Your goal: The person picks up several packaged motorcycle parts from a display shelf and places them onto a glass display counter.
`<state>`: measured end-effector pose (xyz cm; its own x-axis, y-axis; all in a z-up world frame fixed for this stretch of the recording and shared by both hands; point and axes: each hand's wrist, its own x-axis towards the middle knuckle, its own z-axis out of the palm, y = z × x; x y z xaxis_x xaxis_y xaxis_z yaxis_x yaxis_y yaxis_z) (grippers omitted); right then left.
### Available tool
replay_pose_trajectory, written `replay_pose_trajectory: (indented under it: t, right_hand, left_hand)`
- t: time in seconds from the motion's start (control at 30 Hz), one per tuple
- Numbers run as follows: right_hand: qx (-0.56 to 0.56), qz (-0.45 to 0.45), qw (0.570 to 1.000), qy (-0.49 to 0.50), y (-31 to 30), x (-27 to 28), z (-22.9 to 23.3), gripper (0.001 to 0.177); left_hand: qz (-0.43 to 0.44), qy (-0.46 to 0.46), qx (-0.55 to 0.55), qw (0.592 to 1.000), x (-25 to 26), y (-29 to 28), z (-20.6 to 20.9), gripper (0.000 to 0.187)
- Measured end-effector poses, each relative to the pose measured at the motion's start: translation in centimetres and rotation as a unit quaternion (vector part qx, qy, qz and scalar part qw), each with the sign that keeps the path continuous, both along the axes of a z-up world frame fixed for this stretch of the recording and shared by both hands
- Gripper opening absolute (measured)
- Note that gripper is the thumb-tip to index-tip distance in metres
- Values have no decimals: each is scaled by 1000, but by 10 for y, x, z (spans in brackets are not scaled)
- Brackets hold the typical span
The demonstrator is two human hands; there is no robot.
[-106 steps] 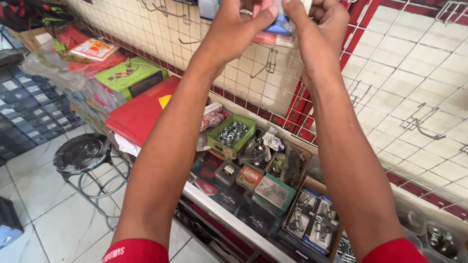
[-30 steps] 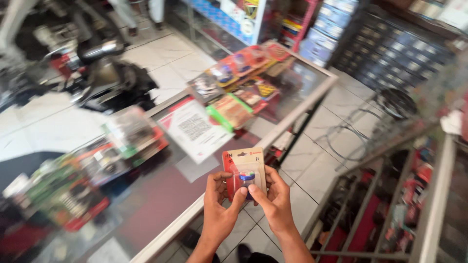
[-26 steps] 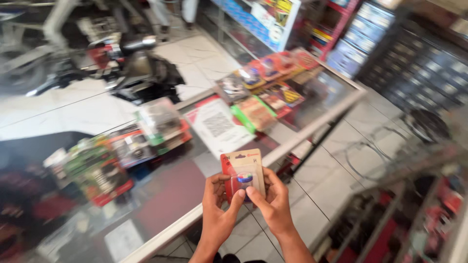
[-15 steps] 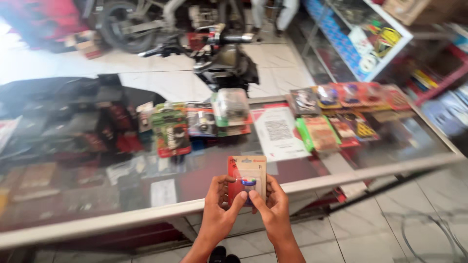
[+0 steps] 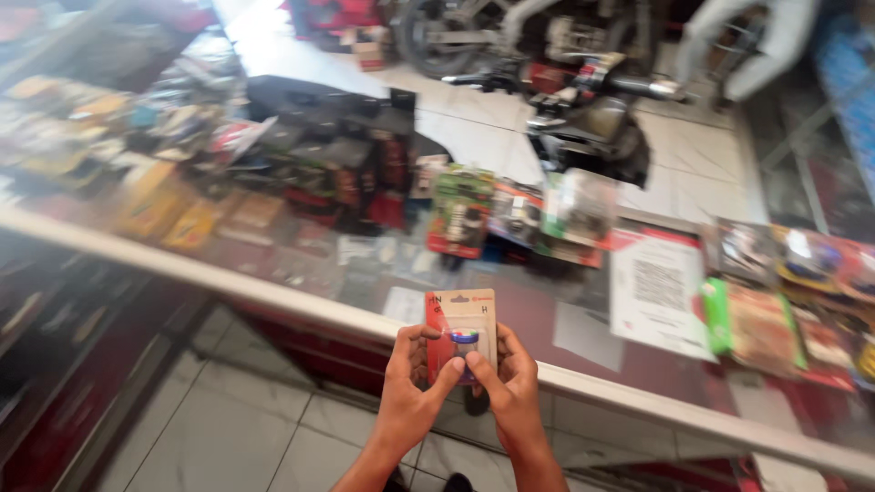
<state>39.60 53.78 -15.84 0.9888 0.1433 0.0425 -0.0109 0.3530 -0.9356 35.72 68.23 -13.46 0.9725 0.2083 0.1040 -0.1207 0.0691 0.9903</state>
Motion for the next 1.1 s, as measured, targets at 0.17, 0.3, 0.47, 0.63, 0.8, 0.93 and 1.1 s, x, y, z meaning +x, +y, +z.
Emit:
replay_pose_trajectory:
  t: [0.17,0.3,0.47,0.63,0.8,0.93,1.1]
  right_hand:
    - [-15,61,998,0,55,3,5,51]
    - [-25,79,997,5,104,7,11,50]
    - [-37,93,995,29,179,6,20,48]
    - [-34,137,990,1,261,0,18,50]
    - [-20,206,978,-18,332,-12,22,53]
    - [-10,253,967,-35,385,-17,26,66]
    - [-133,249,954,-104,437,-12,18,97]
  left_hand:
    - [50,-15,-13,999,-16,47,5,46]
    - [66,-17,-34,997,-19,89,5,48]
    - [95,-26,-82,992,-22,157,7,47]
    - [149,-32,-76,985,-35,234,6,44]
    - [200,-55,-80,975,-52,301,7,43]
    - [242,-39,-107,964,-64,347,6,42]
    - [286,0,-105,952,-62,410,1,40]
